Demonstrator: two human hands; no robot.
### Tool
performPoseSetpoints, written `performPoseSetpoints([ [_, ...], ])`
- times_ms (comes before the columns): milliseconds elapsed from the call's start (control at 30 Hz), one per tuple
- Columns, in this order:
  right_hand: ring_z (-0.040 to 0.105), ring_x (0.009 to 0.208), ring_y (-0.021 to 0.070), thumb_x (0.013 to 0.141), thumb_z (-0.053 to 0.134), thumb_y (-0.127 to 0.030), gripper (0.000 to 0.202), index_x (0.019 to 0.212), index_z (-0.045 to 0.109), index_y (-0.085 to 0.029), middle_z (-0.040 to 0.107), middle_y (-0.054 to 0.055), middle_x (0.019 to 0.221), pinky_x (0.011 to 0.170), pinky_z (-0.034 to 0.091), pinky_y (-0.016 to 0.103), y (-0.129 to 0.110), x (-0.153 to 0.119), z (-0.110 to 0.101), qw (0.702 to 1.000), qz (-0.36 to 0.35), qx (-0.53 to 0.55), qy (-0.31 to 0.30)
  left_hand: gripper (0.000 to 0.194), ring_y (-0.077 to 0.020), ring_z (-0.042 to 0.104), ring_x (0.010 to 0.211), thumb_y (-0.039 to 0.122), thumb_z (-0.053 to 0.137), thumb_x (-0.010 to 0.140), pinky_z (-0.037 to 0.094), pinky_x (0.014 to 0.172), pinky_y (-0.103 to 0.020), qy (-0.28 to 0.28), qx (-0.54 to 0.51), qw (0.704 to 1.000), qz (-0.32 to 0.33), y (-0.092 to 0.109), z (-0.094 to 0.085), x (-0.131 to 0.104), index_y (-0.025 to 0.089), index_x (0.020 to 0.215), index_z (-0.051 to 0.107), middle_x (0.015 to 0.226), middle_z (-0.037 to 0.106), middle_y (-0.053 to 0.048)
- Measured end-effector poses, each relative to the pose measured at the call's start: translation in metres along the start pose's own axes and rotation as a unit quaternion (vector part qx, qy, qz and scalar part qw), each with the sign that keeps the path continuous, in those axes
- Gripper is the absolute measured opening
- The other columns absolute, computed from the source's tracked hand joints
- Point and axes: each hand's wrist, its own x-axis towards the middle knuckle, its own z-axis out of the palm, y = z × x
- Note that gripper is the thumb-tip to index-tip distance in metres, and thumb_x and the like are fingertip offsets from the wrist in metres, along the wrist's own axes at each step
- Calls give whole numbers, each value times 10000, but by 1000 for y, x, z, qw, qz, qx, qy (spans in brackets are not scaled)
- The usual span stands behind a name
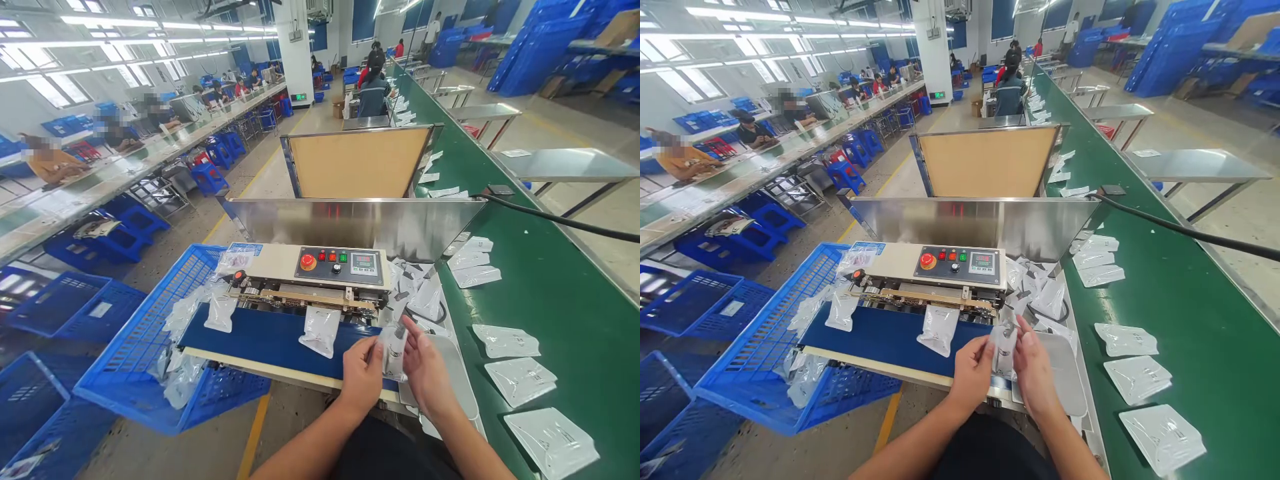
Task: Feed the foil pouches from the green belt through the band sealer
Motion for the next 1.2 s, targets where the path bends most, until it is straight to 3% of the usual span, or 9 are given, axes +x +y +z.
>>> performPoseSetpoints([
  [167,777,908,290,615,943,-788,679,949,843,-206,828,95,909,824,648,359,1,2,-19,996,19,-79,36,617,-207,704,744,639,504,1121,589,730,-286,-5,18,1000,-8,-2,5,14,145,1029,861,850,809,-73],
  [267,778,885,303,645,876,-831,696,928,840,-196,830,110,885,801,643,367,1,3,-27,987,2,-138,76,537,-248,773,868,591,554,1111,628,828,-320,-26,7,1000,12,-2,12,10,164,1196,869,1034,865,-112],
  [367,780,866,310,723,793,-827,674,942,856,-192,831,110,860,785,632,366,6,8,-38,971,-10,-214,111,447,-274,778,928,518,591,1094,620,935,-361,-41,13,998,35,-3,20,10,193,1077,897,1008,862,-115],
  [567,704,662,261,736,745,-784,608,796,792,-181,768,88,709,590,566,342,20,37,-57,964,39,-234,117,498,-176,512,543,580,769,879,452,560,-290,101,-50,977,-182,-27,38,36,188,576,717,498,530,11],
  [733,632,552,203,723,800,-664,456,712,728,-214,691,27,609,550,560,328,14,64,-27,979,92,-170,60,461,-181,601,612,571,923,676,498,607,-300,176,-170,936,-252,-38,32,50,123,716,820,619,677,-29],
  [933,734,726,246,668,897,-747,583,742,753,-187,775,109,760,681,632,358,8,49,12,988,100,-119,-12,594,-235,744,752,613,954,673,612,697,-342,224,-205,926,-225,-45,-16,50,91,938,855,870,828,-124],
  [1000,739,740,263,716,807,-858,694,819,787,-171,780,127,784,670,615,365,15,28,-18,987,77,-136,24,593,-269,782,846,630,919,727,640,759,-366,230,-147,941,-199,-45,-36,47,106,998,854,949,847,-128],
  [1100,758,819,336,773,619,-964,834,935,822,-171,786,155,815,770,624,440,40,-24,-115,948,59,-225,218,530,-331,788,1153,582,853,849,641,979,-413,265,-10,957,-119,-42,-70,41,152,1158,838,1197,845,-150],
  [1200,744,1083,519,763,523,-977,1011,1234,805,-128,788,312,1075,926,587,639,80,-108,-239,799,161,-334,474,573,-349,741,1301,558,771,944,583,1130,-474,309,94,946,-30,-35,-101,36,162,1358,767,1365,786,-186],
])
